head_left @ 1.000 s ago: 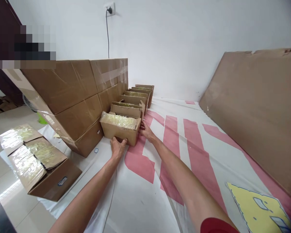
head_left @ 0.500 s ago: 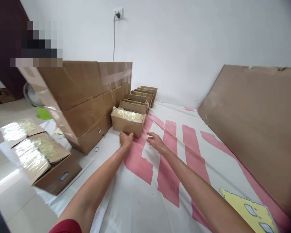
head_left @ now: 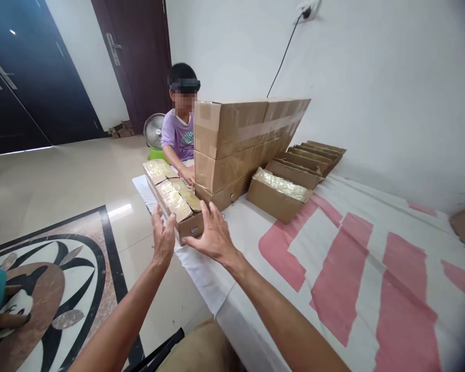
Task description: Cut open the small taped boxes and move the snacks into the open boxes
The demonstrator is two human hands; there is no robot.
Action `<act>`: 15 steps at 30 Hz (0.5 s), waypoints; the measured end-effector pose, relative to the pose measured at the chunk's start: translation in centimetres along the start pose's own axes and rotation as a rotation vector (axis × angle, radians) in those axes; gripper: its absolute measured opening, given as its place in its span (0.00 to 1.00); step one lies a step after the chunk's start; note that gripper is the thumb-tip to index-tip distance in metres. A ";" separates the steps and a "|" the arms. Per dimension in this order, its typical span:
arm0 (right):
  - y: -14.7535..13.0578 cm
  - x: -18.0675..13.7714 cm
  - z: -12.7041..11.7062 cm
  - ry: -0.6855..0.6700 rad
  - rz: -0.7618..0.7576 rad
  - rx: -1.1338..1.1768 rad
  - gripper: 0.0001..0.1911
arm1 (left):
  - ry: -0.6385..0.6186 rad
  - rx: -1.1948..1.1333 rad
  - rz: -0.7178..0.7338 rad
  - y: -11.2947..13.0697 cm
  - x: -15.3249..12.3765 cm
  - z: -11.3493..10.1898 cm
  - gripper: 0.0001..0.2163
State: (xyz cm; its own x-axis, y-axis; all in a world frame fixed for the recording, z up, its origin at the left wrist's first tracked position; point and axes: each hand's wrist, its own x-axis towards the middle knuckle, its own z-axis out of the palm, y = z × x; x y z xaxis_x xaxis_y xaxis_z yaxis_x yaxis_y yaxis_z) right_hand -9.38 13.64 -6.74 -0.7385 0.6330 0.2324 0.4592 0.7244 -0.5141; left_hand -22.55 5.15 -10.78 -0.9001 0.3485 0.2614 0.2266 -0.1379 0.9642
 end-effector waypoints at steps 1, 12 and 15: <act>-1.1 1.2 0.8 0.006 0.029 -0.032 0.63 | -0.030 -0.044 -0.060 -0.5 0.8 0.5 0.28; 3.1 -5.0 -1.6 0.055 0.007 0.037 0.58 | -0.042 -0.043 0.011 -0.9 -5.5 -0.3 0.29; 6.4 -13.6 -6.0 -0.015 -0.022 0.091 0.59 | -0.151 -0.036 0.044 -0.6 -7.9 -1.5 0.31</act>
State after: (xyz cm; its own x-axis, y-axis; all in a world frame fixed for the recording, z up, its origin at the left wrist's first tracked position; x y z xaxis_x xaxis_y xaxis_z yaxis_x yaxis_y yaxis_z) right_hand 6.60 11.34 -8.22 -0.7556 0.6127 0.2319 0.3968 0.7097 -0.5821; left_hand -16.17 1.09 -13.49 -0.8229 0.4763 0.3098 0.2486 -0.1883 0.9501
